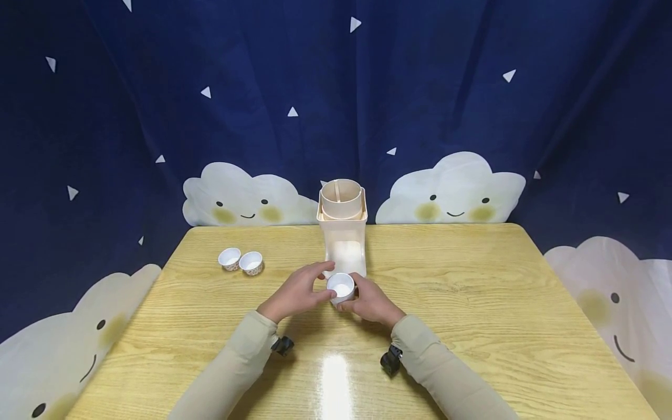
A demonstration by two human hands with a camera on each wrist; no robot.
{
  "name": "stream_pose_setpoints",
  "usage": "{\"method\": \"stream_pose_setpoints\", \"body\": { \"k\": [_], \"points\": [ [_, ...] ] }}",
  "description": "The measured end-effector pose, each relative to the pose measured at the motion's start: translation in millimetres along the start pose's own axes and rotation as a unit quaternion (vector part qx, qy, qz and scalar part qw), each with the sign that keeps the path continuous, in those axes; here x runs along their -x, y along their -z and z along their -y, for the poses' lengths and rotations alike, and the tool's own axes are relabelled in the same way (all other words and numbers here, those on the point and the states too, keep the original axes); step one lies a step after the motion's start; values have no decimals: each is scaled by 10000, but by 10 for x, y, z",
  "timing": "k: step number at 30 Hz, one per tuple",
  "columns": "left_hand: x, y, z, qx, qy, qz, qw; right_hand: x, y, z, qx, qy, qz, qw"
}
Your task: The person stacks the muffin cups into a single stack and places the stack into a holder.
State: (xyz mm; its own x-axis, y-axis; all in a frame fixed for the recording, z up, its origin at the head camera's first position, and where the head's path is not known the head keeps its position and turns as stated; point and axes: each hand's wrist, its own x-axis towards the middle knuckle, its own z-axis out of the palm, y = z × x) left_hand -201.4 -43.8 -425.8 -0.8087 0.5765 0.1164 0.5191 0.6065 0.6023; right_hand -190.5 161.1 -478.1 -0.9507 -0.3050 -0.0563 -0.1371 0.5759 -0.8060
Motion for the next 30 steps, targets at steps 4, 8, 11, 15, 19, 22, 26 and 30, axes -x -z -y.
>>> {"method": "stream_pose_setpoints", "body": {
  "k": [4, 8, 11, 15, 19, 22, 26, 30],
  "points": [
    [5, 8, 16, 4, 45, -11, 10000, 13, 5, 16, -35, 30, -30, 10000],
    [12, 24, 34, 41, 109, -44, 9999, 14, 1, 7, -83, 40, -84, 9999],
    [28, 45, 54, 50, 162, -51, 9998, 14, -6, -1, -114, 33, -122, 9999],
    [67, 77, 92, 82, 219, -125, 9996, 16, -8, 7, -239, 22, -106, 9997],
    [110, 98, 150, 156, 270, -176, 9994, 11, -14, 14, -275, -23, -132, 9995],
    [145, 101, 197, 162, 395, -127, 9990, 10, -24, 10, -142, -35, -159, 9998],
    [201, 108, 263, 154, 577, -152, 9981, 14, -39, 10, -58, -60, -212, 9997],
    [250, 135, 323, 164, 698, -273, 9971, 7, -45, 13, -202, -91, -254, 9994]
  ]
}}
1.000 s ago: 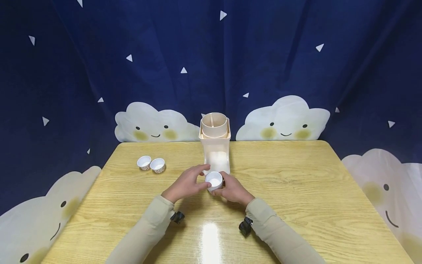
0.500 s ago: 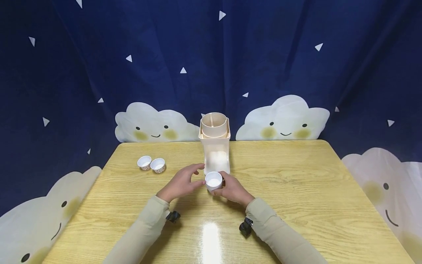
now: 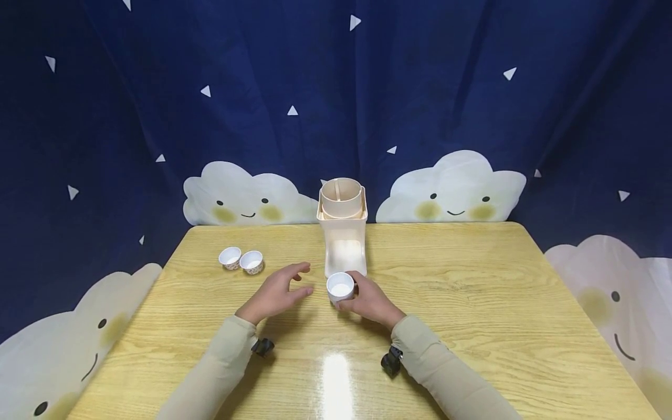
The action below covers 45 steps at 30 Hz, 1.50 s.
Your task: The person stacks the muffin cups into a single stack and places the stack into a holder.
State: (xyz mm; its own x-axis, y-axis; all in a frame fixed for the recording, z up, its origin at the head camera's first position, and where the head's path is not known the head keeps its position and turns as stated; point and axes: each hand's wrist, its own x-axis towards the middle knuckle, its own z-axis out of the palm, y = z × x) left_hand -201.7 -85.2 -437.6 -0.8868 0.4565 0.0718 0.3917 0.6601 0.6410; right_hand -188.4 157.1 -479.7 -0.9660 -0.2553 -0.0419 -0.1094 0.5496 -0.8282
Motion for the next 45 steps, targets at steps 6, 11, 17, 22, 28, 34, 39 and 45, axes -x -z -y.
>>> {"method": "stream_pose_setpoints", "body": {
  "k": [6, 11, 17, 22, 28, 34, 39, 45],
  "points": [
    [60, 56, 110, 118, 140, -92, 9998, -8, 4, 11, 48, 16, 8, 10000],
    [113, 119, 228, 122, 293, -239, 9992, -17, 2, -14, 75, 14, -10, 10000],
    [190, 207, 389, 45, 464, -347, 9983, -11, 0, -26, 37, 32, 34, 10000],
    [243, 307, 527, -61, 567, -458, 9973, 3, 9, -17, 13, 14, 134, 9999],
    [304, 428, 681, -118, 530, -877, 9947, 9, 28, -9, 62, 81, 157, 9998],
    [329, 560, 782, -130, 526, -1423, 9883, 14, 37, 0, 28, 140, 134, 9998],
    [336, 624, 902, -113, 705, -2025, 9767, 11, 36, 0, -13, 149, 146, 9998],
    [364, 647, 1061, -117, 830, -2175, 9725, 7, 27, -1, 11, 117, 158, 9998]
  ]
}}
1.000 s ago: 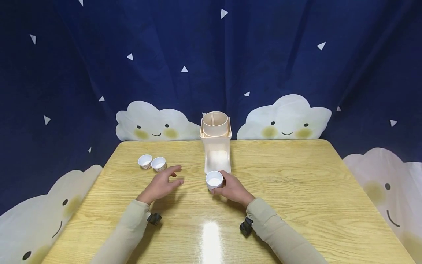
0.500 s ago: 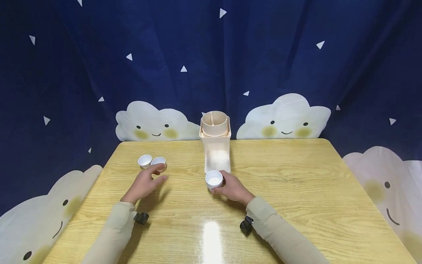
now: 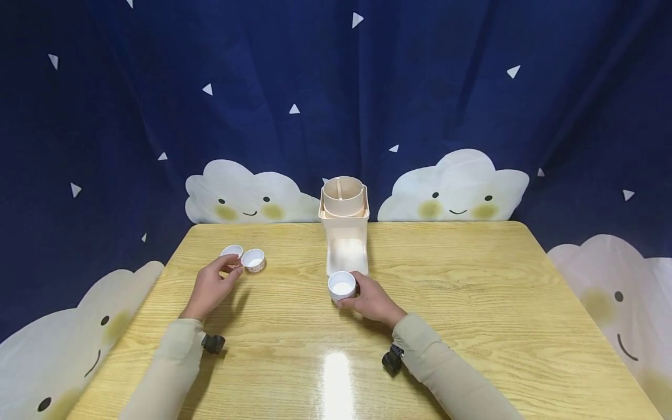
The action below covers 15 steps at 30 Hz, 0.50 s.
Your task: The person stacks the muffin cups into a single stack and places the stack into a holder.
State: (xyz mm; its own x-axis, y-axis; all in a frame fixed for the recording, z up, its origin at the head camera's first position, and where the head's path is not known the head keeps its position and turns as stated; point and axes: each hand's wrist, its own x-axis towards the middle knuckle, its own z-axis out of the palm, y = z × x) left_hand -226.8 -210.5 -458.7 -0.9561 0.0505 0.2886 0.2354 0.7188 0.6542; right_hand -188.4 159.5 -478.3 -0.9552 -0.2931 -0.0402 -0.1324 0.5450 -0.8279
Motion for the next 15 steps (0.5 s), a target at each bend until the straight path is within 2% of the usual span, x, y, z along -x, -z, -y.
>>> {"method": "stream_pose_setpoints", "body": {
  "k": [8, 15],
  "points": [
    [-64, 76, 210, -117, 234, -291, 9992, -1, -14, 0, 35, -59, 6, 10000],
    [-129, 196, 262, -359, 363, 198, 9985, 2, -11, 5, 8, -115, -6, 9999]
  ]
}}
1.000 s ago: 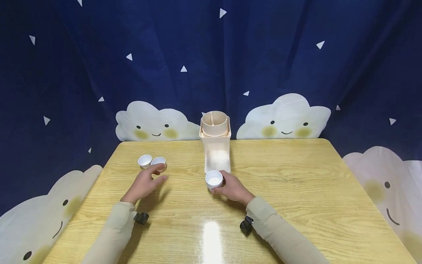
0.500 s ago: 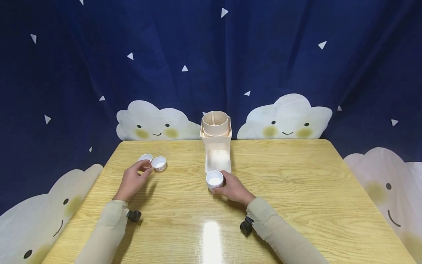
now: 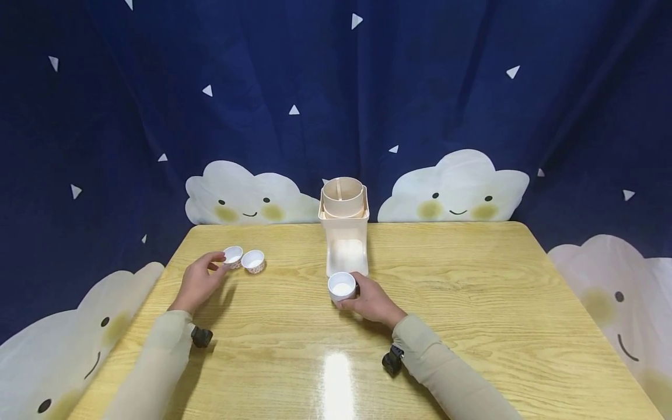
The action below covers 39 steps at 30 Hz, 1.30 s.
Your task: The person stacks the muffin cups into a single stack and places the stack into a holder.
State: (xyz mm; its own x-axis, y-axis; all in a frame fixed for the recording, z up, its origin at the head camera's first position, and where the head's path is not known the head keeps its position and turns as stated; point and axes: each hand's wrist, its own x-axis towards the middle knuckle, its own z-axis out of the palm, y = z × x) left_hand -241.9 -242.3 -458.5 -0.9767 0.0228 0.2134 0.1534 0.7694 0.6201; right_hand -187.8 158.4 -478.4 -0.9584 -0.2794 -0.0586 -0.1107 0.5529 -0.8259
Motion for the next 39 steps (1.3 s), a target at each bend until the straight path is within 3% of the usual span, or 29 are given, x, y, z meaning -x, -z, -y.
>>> {"method": "stream_pose_setpoints", "body": {
  "k": [10, 18, 28, 39],
  "points": [
    [-197, 42, 124, -411, -93, 205, 9989, -7, 4, -16, 28, 33, -27, 10000],
    [-331, 63, 136, -704, 16, 851, 9939, 10, 9, -50, 25, 160, -23, 9999],
    [-496, 57, 132, -1184, 126, 1274, 9847, 1, 0, -13, 3, 115, -18, 9999],
    [-533, -9, 183, -1114, 431, 1339, 9838, -2, 9, -11, 27, 101, -48, 9999]
  ]
}}
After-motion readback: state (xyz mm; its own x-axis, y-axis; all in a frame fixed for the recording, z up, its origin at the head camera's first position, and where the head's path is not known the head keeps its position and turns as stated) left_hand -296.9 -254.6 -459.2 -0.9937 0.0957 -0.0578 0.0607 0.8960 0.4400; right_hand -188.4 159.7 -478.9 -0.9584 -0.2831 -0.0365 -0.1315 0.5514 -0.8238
